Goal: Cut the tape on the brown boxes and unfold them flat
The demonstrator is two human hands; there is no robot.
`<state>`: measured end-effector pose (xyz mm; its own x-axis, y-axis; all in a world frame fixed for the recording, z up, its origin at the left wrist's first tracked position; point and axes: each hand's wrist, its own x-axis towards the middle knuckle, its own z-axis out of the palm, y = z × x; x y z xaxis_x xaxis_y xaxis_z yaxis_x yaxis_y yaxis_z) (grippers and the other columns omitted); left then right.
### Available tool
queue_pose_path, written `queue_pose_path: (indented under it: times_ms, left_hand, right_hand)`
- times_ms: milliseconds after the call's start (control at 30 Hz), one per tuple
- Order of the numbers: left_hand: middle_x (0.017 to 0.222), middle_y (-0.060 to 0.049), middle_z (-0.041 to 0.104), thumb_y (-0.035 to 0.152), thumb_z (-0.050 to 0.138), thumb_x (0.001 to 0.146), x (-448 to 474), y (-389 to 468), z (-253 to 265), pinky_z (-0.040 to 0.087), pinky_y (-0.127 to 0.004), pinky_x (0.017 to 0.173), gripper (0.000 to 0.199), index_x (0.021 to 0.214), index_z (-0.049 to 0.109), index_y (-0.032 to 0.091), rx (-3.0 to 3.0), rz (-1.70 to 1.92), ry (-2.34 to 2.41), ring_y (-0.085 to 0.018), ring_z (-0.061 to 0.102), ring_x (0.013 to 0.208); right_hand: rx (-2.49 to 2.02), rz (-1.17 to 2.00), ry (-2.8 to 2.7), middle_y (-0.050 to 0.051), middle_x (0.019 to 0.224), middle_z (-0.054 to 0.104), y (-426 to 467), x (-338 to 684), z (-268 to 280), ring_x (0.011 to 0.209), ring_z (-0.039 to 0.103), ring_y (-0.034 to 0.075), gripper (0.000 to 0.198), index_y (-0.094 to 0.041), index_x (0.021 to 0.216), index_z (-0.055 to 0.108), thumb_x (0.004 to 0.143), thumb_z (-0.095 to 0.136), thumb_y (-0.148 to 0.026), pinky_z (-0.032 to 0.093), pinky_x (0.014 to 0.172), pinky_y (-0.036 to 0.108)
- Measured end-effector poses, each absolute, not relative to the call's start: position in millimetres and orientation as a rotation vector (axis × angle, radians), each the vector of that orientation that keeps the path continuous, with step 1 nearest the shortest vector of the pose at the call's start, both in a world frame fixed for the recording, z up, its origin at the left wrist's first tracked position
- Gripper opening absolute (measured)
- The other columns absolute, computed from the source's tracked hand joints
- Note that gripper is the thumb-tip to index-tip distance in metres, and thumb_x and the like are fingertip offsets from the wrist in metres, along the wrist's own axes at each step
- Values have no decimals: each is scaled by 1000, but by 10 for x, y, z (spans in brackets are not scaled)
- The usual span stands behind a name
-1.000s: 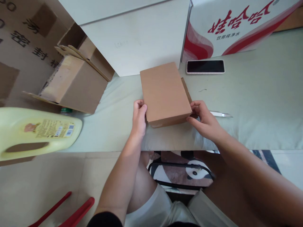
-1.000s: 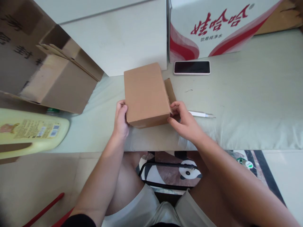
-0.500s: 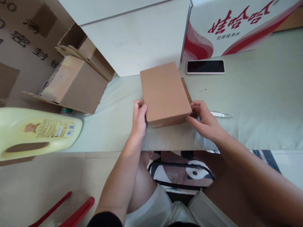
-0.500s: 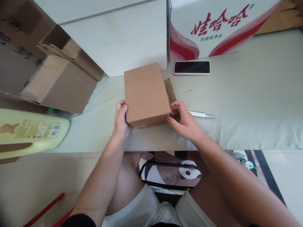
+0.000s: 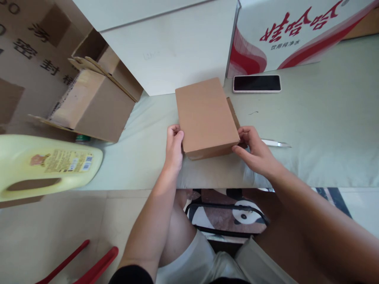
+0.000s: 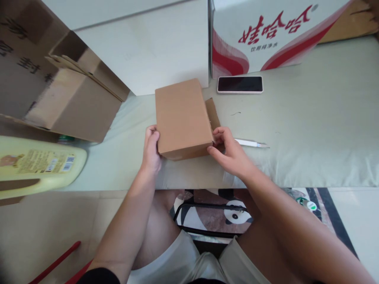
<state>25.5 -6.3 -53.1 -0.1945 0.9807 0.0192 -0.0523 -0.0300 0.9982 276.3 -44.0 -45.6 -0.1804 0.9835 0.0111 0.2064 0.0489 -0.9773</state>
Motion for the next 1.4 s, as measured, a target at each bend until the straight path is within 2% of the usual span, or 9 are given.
queue_pose_path:
  times_ms: [767, 1100, 1167, 1233, 1333, 1400]
  left_hand:
    - [93, -2, 57, 54, 69, 80, 260, -62, -529, 45, -29, 80, 34, 93, 59, 24, 1062, 1420, 1291, -18, 54, 90]
    - [98, -3, 64, 65, 69, 81, 238, -54, -546, 48, -33, 87, 43, 97, 65, 25, 1100, 1400, 1302, -21, 60, 96]
    - [104, -4, 68, 67, 69, 80, 234, -51, -547, 48, -35, 95, 48, 101, 67, 25, 1116, 1403, 1281, -24, 63, 105]
    - [121, -6, 70, 69, 69, 79, 238, -56, -538, 45, -40, 108, 54, 111, 68, 25, 1143, 1383, 1222, -28, 61, 123]
    - [151, -8, 59, 70, 68, 81, 263, -77, -510, 35, -44, 123, 65, 130, 63, 28, 1190, 1299, 1115, -32, 47, 147]
    - [159, -7, 52, 71, 67, 81, 282, -91, -494, 32, -46, 126, 70, 136, 60, 28, 1218, 1245, 1081, -32, 41, 152]
  right_hand:
    - [-1244, 1167, -1536, -1, 93, 53, -449, 2791, -539, 86, 56, 19, 32, -29, 115, 42, 91, 62, -39, 44, 82, 39]
    - [-1258, 1126, -1514, 2, 101, 58, -438, 2775, -527, 85, 57, 19, 41, -29, 122, 39, 90, 62, -40, 47, 78, 39]
    - [-1270, 1133, -1503, 2, 100, 58, -439, 2771, -520, 84, 57, 19, 42, -29, 123, 38, 90, 62, -40, 47, 77, 39]
    - [-1293, 1130, -1483, 2, 98, 57, -442, 2761, -509, 84, 56, 19, 43, -29, 122, 38, 88, 63, -41, 47, 77, 39]
    - [-1337, 1092, -1455, 1, 92, 55, -440, 2748, -498, 85, 55, 20, 45, -29, 122, 39, 86, 64, -41, 47, 77, 40]
    - [-1348, 1080, -1442, 0, 91, 55, -435, 2747, -500, 84, 55, 20, 46, -29, 122, 38, 86, 64, -41, 47, 77, 40]
